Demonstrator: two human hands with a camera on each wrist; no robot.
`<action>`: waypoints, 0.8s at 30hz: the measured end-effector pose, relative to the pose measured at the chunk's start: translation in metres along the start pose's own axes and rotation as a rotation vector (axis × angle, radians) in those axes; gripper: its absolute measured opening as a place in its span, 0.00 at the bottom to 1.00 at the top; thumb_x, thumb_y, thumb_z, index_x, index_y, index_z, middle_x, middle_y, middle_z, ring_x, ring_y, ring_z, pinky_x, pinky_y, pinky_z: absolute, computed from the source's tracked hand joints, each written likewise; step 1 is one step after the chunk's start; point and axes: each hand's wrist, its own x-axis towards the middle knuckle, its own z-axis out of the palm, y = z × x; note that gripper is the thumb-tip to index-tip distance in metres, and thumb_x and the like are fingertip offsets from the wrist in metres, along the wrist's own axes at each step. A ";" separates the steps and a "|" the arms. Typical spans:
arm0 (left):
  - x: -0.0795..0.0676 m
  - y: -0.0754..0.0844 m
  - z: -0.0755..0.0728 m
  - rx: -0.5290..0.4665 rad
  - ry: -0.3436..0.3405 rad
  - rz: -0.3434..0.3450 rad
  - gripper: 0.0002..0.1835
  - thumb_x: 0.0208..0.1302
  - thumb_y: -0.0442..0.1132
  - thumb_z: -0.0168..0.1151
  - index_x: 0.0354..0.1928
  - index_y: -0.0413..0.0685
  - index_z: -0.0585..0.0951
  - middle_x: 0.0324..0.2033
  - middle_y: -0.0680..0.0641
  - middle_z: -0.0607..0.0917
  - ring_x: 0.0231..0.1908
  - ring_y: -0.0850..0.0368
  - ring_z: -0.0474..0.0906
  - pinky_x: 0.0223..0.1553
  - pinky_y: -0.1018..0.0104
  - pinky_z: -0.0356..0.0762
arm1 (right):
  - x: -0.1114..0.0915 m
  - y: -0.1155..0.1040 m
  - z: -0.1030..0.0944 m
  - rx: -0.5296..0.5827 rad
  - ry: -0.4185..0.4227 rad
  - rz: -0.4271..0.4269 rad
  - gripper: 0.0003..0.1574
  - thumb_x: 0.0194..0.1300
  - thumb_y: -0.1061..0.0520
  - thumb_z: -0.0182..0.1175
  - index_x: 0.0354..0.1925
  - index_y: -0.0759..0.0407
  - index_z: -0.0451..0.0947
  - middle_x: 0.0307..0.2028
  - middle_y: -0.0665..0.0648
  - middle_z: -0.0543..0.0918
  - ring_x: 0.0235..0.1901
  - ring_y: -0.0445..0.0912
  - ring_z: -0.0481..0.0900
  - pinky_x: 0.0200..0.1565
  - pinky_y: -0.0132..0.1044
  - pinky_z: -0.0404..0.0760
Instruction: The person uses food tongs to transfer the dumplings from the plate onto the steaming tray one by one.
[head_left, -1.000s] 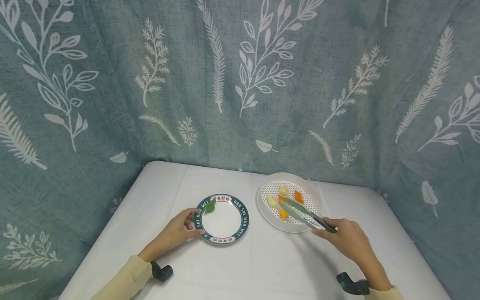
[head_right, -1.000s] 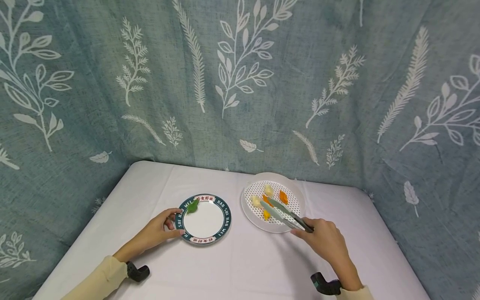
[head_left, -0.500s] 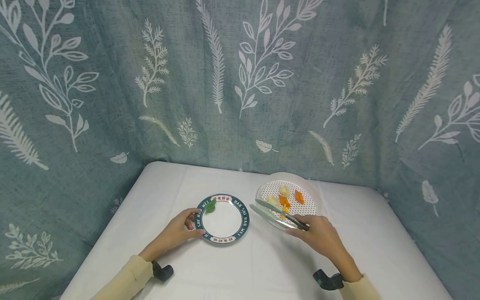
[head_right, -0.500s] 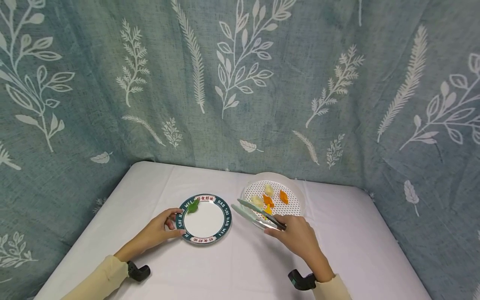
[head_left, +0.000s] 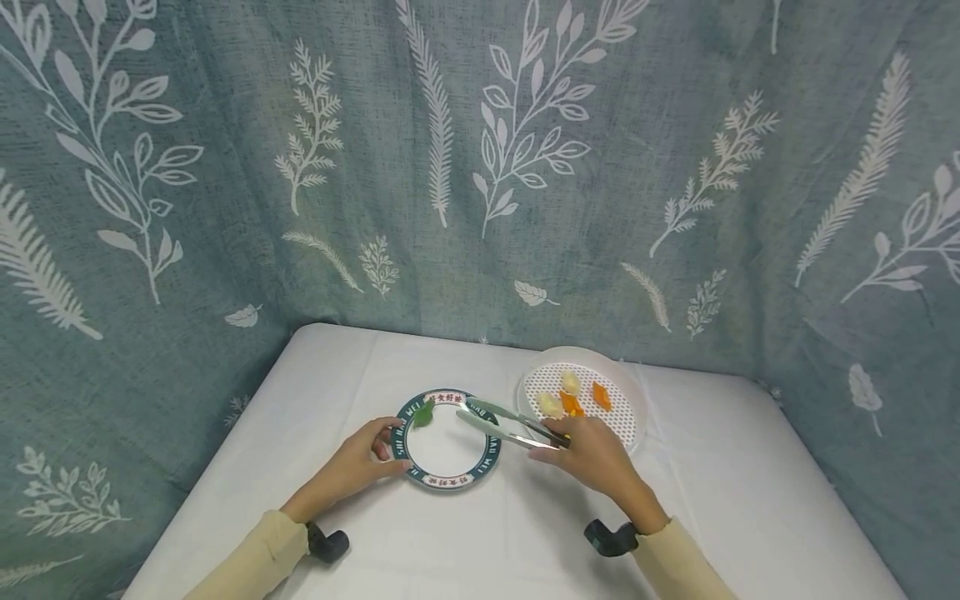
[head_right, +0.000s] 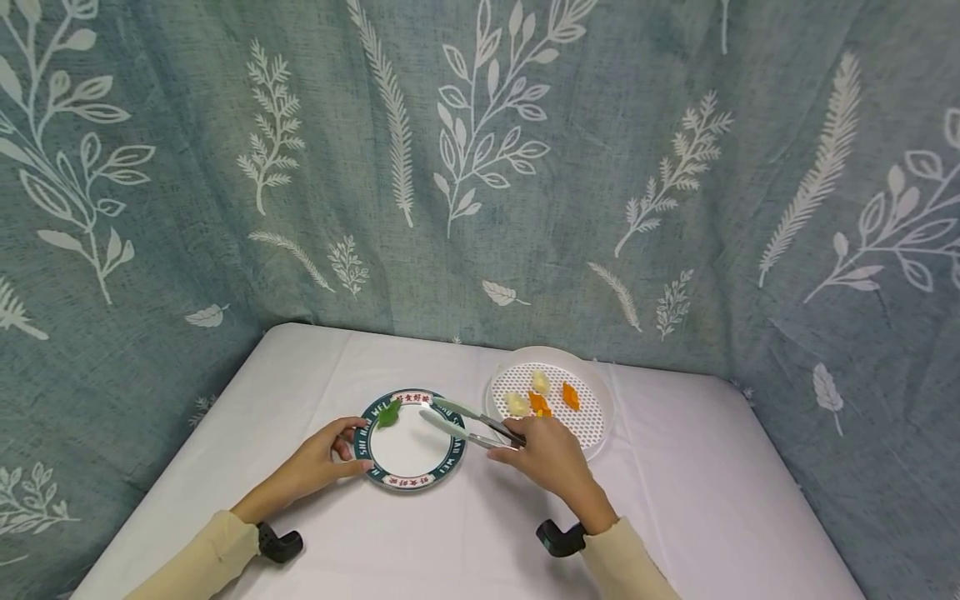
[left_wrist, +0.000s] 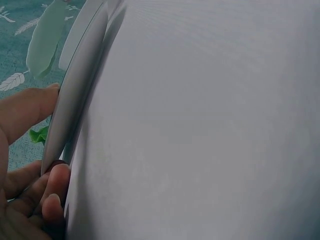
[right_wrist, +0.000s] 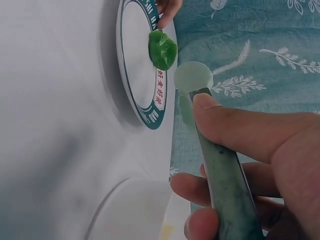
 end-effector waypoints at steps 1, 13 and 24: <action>0.000 0.000 0.000 -0.002 -0.001 -0.002 0.41 0.55 0.51 0.80 0.70 0.50 0.73 0.45 0.52 0.80 0.38 0.58 0.73 0.41 0.60 0.72 | 0.002 -0.001 0.002 -0.004 -0.005 -0.005 0.32 0.53 0.42 0.80 0.53 0.54 0.88 0.22 0.43 0.73 0.23 0.41 0.66 0.26 0.36 0.64; 0.000 0.000 -0.002 -0.021 -0.011 -0.007 0.42 0.55 0.50 0.80 0.71 0.50 0.73 0.46 0.53 0.80 0.39 0.58 0.73 0.43 0.59 0.72 | 0.026 -0.009 0.016 -0.014 -0.046 -0.059 0.30 0.53 0.41 0.79 0.52 0.51 0.89 0.22 0.43 0.72 0.23 0.40 0.67 0.25 0.36 0.66; -0.001 -0.002 -0.002 -0.024 -0.013 0.009 0.42 0.55 0.51 0.80 0.71 0.49 0.72 0.46 0.53 0.79 0.39 0.58 0.73 0.43 0.60 0.72 | 0.042 -0.017 0.023 -0.019 -0.077 -0.113 0.27 0.55 0.42 0.79 0.49 0.52 0.89 0.22 0.43 0.76 0.23 0.40 0.70 0.24 0.33 0.67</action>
